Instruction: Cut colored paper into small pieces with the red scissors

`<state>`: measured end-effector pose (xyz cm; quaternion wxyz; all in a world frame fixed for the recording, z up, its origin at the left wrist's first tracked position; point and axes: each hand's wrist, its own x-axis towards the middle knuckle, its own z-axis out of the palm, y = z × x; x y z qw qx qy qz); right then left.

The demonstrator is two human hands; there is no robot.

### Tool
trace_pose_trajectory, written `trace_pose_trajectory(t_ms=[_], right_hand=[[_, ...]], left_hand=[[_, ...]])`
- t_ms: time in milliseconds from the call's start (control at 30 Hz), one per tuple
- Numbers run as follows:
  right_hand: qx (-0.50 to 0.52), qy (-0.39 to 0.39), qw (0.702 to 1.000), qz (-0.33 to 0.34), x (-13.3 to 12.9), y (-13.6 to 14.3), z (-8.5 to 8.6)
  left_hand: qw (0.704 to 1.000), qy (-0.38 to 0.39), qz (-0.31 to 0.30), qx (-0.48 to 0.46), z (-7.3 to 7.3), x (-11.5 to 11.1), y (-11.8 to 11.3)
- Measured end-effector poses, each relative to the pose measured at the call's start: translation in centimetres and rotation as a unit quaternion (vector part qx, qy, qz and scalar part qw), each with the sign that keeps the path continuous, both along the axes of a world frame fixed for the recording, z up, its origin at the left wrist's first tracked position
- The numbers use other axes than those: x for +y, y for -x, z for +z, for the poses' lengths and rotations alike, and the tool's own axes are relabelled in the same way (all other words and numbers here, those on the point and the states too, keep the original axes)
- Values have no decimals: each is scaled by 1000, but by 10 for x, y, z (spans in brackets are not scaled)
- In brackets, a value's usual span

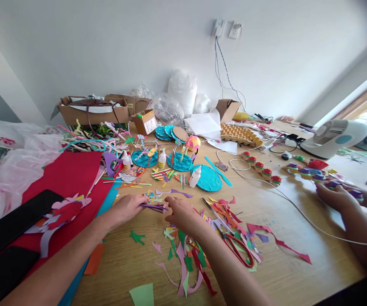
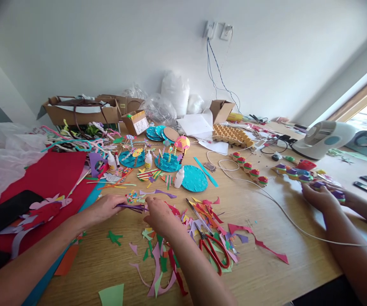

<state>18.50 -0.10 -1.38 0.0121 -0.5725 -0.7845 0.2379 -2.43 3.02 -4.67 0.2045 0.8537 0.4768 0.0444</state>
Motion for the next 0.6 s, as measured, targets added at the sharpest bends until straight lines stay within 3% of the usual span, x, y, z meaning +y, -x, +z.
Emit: trace_pose_trajectory(t_ms=[600], right_hand=[[-28,-18,999,2,2,13,9]], left_hand=[[999,20,-22,-24,8,-6,-6]])
